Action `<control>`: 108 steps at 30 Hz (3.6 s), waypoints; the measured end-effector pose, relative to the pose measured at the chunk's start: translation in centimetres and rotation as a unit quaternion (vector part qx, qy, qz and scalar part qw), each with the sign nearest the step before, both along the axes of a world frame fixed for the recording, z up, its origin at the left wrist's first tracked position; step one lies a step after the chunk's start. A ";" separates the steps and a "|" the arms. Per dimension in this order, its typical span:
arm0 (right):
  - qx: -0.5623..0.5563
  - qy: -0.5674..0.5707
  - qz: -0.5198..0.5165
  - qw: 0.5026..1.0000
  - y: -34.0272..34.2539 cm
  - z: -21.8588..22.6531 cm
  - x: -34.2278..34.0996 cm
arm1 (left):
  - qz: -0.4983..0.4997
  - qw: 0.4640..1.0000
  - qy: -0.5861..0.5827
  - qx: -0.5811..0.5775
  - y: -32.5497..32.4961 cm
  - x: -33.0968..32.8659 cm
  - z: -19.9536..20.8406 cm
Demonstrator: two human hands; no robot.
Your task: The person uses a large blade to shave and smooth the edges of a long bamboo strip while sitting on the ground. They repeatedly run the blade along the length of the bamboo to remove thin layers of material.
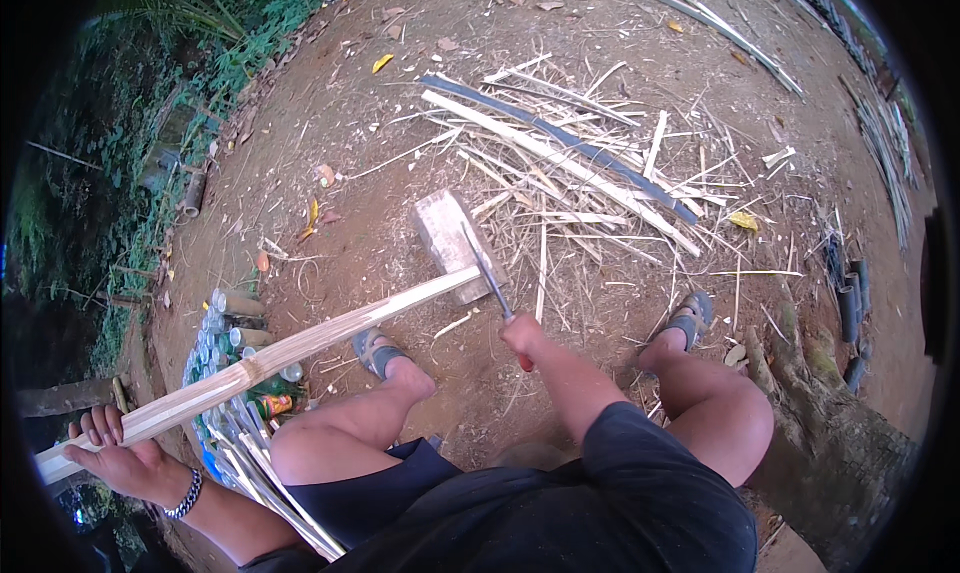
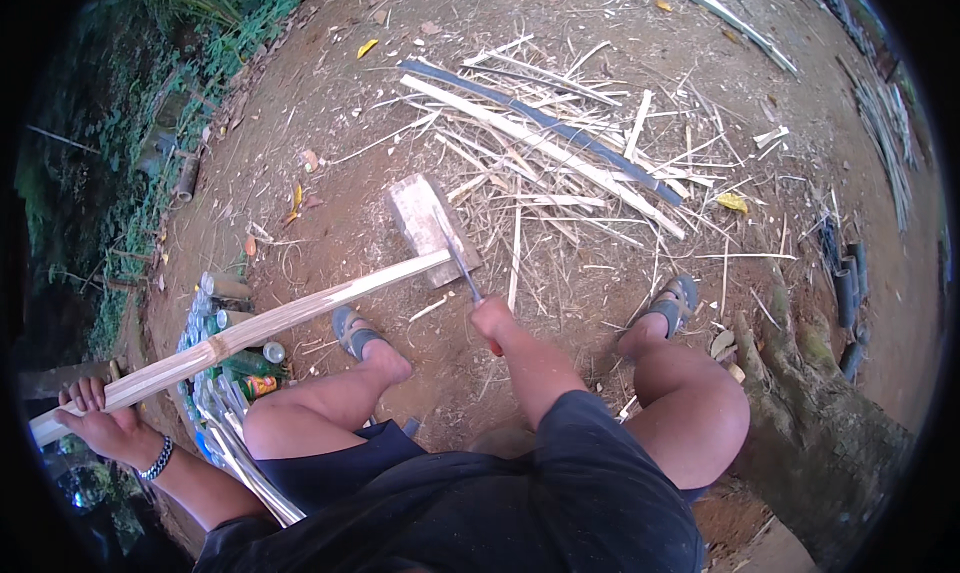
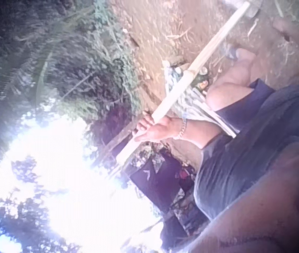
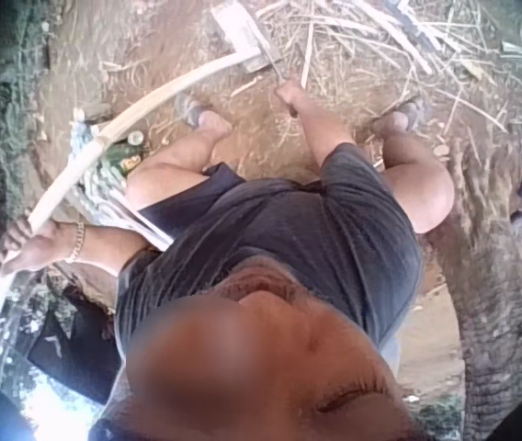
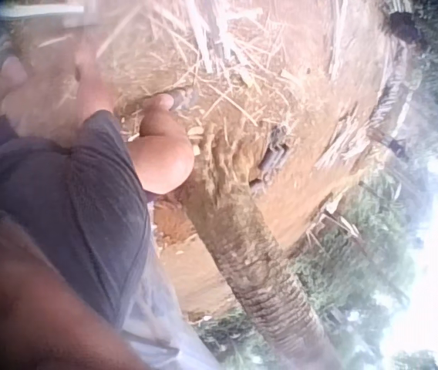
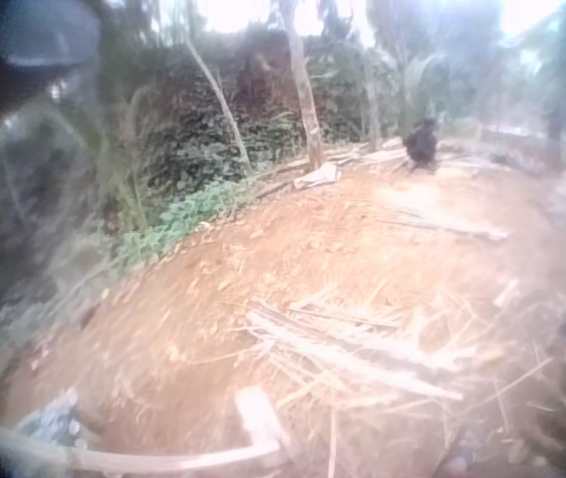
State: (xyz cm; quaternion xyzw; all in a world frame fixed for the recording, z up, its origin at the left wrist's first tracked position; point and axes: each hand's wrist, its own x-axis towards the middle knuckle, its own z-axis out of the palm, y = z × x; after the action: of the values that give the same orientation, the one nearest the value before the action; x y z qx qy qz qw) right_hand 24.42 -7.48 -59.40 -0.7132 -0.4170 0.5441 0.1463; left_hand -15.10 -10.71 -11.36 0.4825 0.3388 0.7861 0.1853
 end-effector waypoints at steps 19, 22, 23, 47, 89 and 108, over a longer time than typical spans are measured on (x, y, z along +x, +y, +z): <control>0.134 -0.105 0.019 0.985 -2.8 27.5 15.7 | -0.127 0.966 0.115 -0.195 5.4 21.2 -11.8; 0.197 0.031 -0.071 0.977 -6.6 30.6 17.1 | -0.110 0.964 0.113 -0.214 6.4 23.0 -14.9; 0.199 0.117 -0.110 0.967 -7.6 30.2 17.6 | -0.126 0.961 0.113 -0.221 6.6 23.5 -15.7; 0.164 0.035 -0.159 0.973 -5.0 27.9 14.4 | -0.095 0.992 0.000 -0.083 12.3 24.7 -17.2; 0.196 -0.115 -0.061 0.972 -6.9 25.4 15.1 | -0.107 0.986 0.077 -0.100 13.6 23.4 -17.5; 0.156 -0.195 0.122 0.961 -7.7 24.2 15.6 | -0.147 0.983 0.059 -0.095 12.9 24.1 -17.4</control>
State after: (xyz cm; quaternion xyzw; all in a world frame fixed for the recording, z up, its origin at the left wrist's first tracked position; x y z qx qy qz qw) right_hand 40.00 -15.17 -35.23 -0.7175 -0.6007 0.3367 0.1045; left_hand 9.02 2.24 -28.74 0.5525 0.3478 0.6847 0.3240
